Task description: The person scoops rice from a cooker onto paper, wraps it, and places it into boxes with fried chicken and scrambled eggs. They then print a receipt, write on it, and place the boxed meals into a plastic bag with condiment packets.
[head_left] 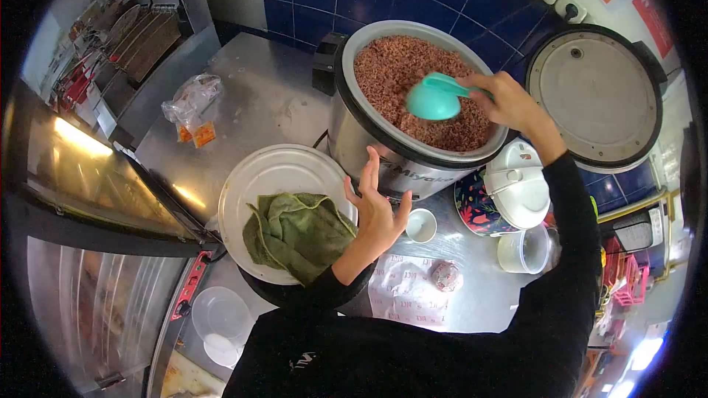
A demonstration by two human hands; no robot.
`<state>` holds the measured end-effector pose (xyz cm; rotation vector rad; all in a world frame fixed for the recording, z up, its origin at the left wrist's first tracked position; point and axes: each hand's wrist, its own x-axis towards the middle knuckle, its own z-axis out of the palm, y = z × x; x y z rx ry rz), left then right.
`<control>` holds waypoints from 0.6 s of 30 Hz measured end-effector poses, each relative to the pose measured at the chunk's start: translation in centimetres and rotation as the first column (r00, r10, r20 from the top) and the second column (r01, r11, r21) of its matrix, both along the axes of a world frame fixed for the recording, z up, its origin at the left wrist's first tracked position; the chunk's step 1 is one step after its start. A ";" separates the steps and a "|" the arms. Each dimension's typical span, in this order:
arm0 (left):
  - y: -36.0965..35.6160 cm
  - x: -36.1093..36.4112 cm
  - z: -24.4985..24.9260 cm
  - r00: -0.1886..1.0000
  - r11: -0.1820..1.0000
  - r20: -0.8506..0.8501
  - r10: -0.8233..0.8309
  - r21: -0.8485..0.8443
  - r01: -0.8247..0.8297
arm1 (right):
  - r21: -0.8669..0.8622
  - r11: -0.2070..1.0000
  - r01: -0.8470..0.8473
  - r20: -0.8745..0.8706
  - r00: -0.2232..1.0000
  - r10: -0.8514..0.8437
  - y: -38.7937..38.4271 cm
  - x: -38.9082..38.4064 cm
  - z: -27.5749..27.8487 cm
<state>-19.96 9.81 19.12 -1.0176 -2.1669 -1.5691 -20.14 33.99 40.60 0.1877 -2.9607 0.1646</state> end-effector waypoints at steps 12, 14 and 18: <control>0.1 -0.1 -0.3 0.999 0.999 0.011 -0.038 -0.004 0.038 | -0.296 0.860 0.415 0.125 0.910 -0.396 3.9 0.5 -0.8; 0.3 -0.1 -0.5 1.000 1.000 0.010 -0.028 0.006 0.028 | -0.296 0.847 0.442 0.242 0.892 -0.381 2.5 0.9 -0.8; 0.0 -0.1 0.2 0.998 0.997 0.063 -0.018 -0.067 0.022 | -0.397 0.768 0.502 0.388 0.850 -0.356 0.8 3.1 0.3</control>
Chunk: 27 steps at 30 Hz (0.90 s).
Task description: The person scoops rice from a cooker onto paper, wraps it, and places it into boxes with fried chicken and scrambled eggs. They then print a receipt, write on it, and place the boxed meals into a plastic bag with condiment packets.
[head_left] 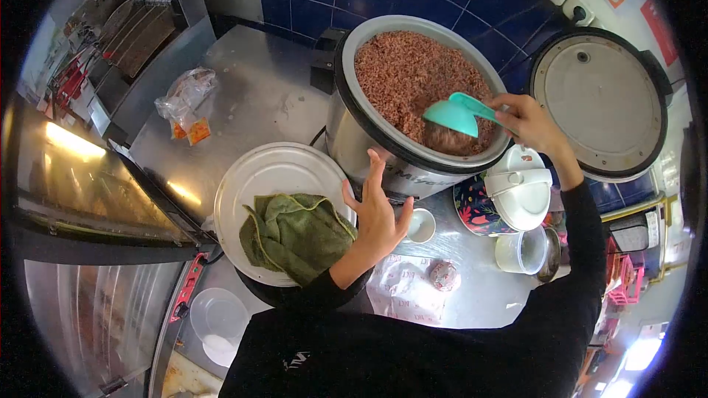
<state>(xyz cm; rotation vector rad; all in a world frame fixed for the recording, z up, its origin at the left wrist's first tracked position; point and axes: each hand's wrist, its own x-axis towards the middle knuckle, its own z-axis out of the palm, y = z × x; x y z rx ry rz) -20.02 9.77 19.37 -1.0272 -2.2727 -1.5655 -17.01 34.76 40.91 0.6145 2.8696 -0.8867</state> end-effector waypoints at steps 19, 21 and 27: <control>-1.9 -1.0 2.5 1.000 0.990 -0.003 0.021 -0.138 -0.021 | -0.762 0.570 0.307 0.391 0.920 0.028 7.4 -1.8 -0.5; -2.3 -0.8 3.8 0.996 0.990 0.013 0.086 -0.115 -0.084 | -0.785 0.552 0.280 0.289 0.954 -0.073 7.6 -0.9 0.2; -2.2 -1.8 3.2 0.999 0.959 0.044 0.001 0.283 -0.013 | 0.195 0.981 -0.014 -0.350 0.933 0.083 1.1 1.8 -0.8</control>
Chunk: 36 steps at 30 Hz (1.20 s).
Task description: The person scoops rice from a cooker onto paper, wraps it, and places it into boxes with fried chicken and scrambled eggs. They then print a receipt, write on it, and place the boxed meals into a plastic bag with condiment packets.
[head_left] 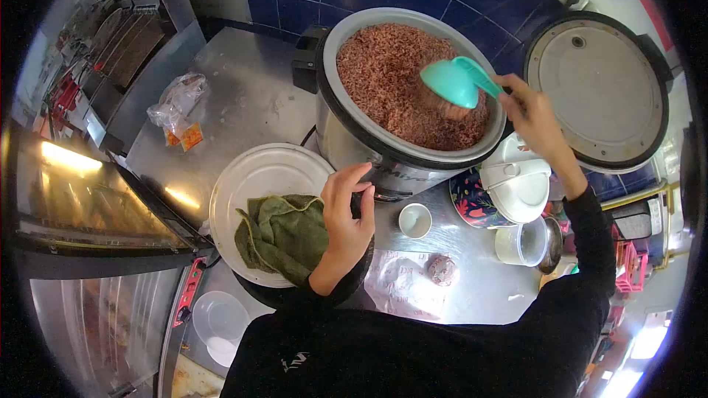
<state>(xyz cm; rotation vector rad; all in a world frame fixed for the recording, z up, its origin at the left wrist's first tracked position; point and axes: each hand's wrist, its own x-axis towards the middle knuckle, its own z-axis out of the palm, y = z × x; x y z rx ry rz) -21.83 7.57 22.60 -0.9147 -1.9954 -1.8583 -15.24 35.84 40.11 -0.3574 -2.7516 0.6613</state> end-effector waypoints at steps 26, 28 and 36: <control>-12.1 13.9 -16.9 0.325 0.395 0.883 -0.340 -0.179 0.901 | -0.496 0.861 0.112 0.658 0.696 0.288 1.9 -5.2 2.5; -12.6 13.7 -16.3 0.288 0.396 0.894 -0.343 -0.140 0.907 | -0.575 0.804 0.152 0.657 0.671 0.344 3.1 -5.9 2.3; -13.5 15.2 -19.0 0.084 0.444 0.953 -0.290 0.056 0.894 | -0.779 0.502 0.374 0.581 0.732 0.356 6.3 -4.6 1.5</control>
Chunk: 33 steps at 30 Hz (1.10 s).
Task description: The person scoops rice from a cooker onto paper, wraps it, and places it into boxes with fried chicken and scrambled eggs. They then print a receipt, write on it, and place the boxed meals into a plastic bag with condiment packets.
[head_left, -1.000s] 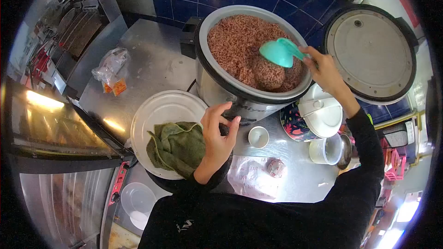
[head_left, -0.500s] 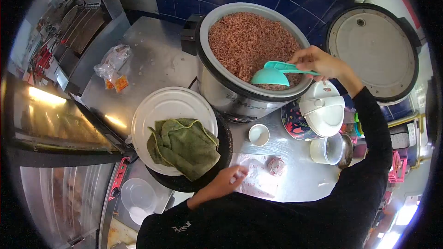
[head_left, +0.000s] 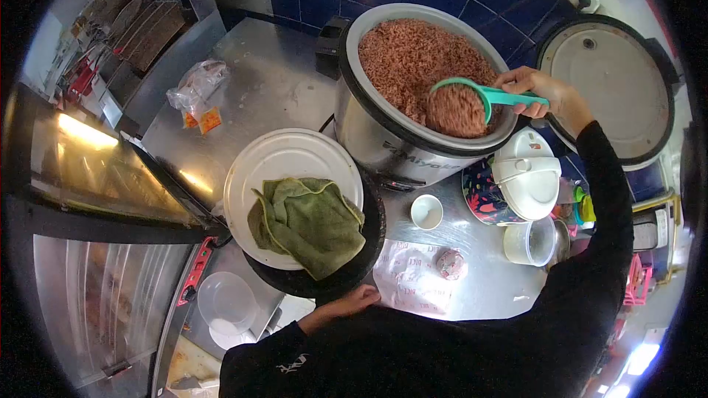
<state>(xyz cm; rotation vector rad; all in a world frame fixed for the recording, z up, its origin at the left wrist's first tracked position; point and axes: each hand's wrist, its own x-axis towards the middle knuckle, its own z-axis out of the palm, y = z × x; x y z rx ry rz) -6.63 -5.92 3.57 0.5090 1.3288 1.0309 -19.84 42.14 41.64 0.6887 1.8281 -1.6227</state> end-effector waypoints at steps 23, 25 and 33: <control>-2.8 9.2 -9.1 0.965 0.994 -0.240 0.108 0.023 -0.105 | -0.780 0.146 0.608 0.366 0.634 -0.681 -17.6 32.8 -16.0; -3.4 9.4 -7.9 0.965 0.980 -0.176 0.192 -0.015 -0.198 | -0.734 0.204 0.648 0.393 0.650 -0.650 -19.7 35.7 -21.6; -2.1 10.8 -1.4 0.891 0.891 -0.035 0.454 0.055 -0.451 | -0.208 0.648 0.733 0.119 0.676 -0.727 -23.6 39.7 -32.0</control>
